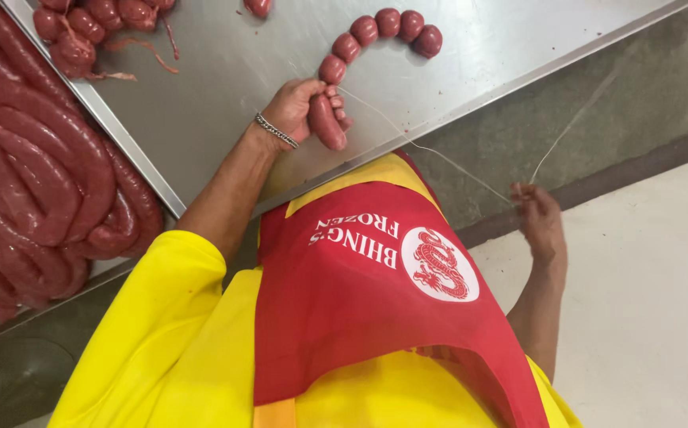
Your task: The person ties a long continuous sausage casing into individual links using a thin string. They repeatedly wrap the string around sections of the casing, pull it tight to form a knot, and then use scissors to cut the string. The finished linked sausages are placed on the metal work surface.
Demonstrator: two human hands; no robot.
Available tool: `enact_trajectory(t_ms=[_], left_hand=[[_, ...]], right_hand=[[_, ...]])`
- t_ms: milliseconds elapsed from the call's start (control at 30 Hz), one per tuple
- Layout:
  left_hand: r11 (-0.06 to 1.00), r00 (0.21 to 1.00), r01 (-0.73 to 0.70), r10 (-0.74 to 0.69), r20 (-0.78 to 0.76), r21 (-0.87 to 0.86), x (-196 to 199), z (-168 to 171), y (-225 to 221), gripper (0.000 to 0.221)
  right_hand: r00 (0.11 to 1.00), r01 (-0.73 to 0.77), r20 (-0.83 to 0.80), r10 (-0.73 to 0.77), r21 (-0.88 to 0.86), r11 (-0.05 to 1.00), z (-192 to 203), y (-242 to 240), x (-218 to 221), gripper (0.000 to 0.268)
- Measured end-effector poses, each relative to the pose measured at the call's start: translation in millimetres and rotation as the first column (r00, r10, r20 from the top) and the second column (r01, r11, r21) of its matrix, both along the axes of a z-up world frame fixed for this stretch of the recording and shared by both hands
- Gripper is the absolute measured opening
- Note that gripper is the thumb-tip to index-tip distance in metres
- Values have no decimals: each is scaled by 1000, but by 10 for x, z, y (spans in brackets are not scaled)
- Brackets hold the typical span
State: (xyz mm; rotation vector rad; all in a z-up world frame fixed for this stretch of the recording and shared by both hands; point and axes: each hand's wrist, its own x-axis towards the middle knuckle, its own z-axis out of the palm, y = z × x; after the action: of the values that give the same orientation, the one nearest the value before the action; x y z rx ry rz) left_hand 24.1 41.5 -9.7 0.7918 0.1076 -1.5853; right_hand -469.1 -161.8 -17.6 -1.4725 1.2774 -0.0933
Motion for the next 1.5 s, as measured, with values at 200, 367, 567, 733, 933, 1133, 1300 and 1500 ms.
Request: enact_trajectory(t_ms=[200, 367, 567, 733, 933, 1133, 1300, 1500], left_hand=[[999, 992, -34, 35, 118, -3, -137, 55, 33, 13], [995, 979, -91, 80, 187, 51, -140, -226, 55, 14], [995, 948, -66, 39, 316, 77, -136, -300, 154, 20], [999, 952, -40, 39, 305, -5, -144, -447, 174, 21], [999, 931, -32, 45, 362, -42, -77, -410, 87, 20], [995, 994, -95, 96, 54, -22, -16, -46, 120, 21], [987, 985, -151, 156, 76, -58, -50, -267, 26, 24], [995, 993, -90, 93, 73, -50, -14, -299, 70, 18]], right_hand=[[791, -609, -384, 477, -412, 678, 426, -397, 1878, 73], [586, -805, -621, 520, -378, 457, 244, -527, 3557, 81], [552, -830, -587, 593, -453, 324, 81, -296, 4002, 55], [561, -797, -551, 618, -561, 223, 280, -192, 4055, 30], [460, -737, -83, 884, -592, 328, 966, 805, 3339, 79], [804, -559, -506, 312, -466, 686, 699, 367, 1853, 48], [895, 18, -236, -378, -829, 559, 228, -753, -53, 23], [995, -1, 63, 75, -763, 646, 62, -242, 916, 39]])
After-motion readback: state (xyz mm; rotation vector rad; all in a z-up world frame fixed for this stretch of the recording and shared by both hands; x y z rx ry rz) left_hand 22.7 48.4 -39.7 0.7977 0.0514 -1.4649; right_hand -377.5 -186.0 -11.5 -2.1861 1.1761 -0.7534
